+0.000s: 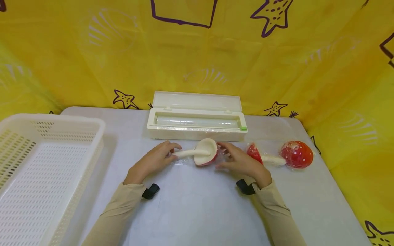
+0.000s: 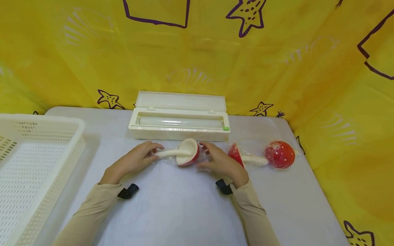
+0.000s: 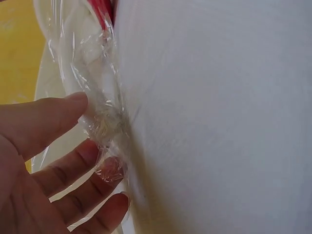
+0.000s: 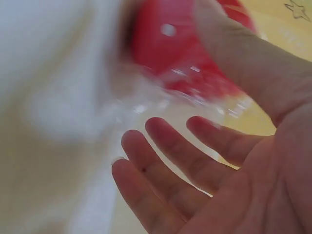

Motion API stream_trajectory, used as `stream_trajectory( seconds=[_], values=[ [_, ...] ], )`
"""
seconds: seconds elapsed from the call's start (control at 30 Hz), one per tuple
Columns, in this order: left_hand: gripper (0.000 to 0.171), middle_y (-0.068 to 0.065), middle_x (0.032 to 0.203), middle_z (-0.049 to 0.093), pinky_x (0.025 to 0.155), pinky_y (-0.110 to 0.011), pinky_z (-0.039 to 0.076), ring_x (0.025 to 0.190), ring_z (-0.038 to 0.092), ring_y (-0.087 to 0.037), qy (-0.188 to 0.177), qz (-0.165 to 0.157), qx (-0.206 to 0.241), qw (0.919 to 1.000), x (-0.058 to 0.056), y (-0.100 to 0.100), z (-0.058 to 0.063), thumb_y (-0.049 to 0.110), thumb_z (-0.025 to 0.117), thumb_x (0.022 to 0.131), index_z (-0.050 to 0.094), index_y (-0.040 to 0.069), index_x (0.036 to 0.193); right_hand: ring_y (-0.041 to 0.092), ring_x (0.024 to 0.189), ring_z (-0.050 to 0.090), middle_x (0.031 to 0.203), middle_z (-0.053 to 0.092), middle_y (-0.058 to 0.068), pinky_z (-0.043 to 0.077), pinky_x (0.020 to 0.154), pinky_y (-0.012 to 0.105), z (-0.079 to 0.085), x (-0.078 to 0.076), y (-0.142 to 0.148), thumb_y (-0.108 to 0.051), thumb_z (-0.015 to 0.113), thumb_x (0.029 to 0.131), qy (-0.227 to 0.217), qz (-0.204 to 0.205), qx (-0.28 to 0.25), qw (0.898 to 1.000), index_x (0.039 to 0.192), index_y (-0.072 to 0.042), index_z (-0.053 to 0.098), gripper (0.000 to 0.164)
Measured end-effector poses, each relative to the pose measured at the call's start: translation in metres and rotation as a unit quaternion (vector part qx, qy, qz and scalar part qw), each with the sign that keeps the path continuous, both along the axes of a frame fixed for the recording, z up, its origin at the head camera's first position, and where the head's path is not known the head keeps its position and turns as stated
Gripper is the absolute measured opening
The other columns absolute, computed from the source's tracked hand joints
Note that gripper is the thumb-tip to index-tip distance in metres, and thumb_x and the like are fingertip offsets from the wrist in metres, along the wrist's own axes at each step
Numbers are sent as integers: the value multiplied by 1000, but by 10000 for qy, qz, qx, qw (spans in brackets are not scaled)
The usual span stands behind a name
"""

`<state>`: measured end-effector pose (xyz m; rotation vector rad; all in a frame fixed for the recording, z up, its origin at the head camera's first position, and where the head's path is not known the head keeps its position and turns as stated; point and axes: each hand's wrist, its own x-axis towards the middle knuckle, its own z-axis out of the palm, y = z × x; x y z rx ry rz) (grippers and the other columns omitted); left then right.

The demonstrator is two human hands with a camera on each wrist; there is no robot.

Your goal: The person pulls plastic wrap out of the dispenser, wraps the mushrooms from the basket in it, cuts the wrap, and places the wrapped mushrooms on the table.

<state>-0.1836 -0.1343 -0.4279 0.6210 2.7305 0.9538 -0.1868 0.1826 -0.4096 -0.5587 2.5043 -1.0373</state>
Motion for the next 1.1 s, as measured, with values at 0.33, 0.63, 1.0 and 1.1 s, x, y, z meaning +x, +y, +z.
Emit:
stream_trajectory(
  seconds=[0.33, 0.63, 1.0, 1.1],
  values=[
    [32, -7, 101, 67, 81, -35, 47, 86, 56, -19, -40, 79, 18, 10000, 0, -3, 9, 13, 64, 95, 64, 8, 126, 37, 123, 55, 140, 53, 16, 46, 104, 55, 21, 1, 18, -26, 73, 91, 571, -497, -82, 9971, 149, -12, 40, 68],
    [33, -10, 107, 67, 82, -38, 50, 91, 59, -22, -146, 184, 101, 9997, -3, -6, 13, 12, 63, 96, 62, 7, 128, 37, 119, 56, 130, 58, 22, 48, 100, 55, 20, -5, 24, -10, 75, 88, 1829, -1010, -370, 9772, 135, 1, 53, 53],
    [33, -11, 110, 68, 86, -41, 50, 99, 61, -24, 339, 68, 342, 9988, 0, 0, 20, 13, 64, 96, 63, 7, 128, 40, 128, 48, 138, 51, 24, 43, 104, 60, 16, -19, 36, -16, 75, 89, 2033, -1721, -443, 9629, 136, 1, 51, 56],
    [33, -11, 112, 67, 88, -41, 50, 101, 60, -24, 426, 41, 406, 9983, 1, 3, 24, 14, 64, 96, 63, 7, 128, 42, 133, 43, 144, 46, 25, 39, 108, 61, 14, -24, 39, -19, 76, 89, 1874, -1833, -417, 9641, 139, 1, 48, 61]
  ],
)
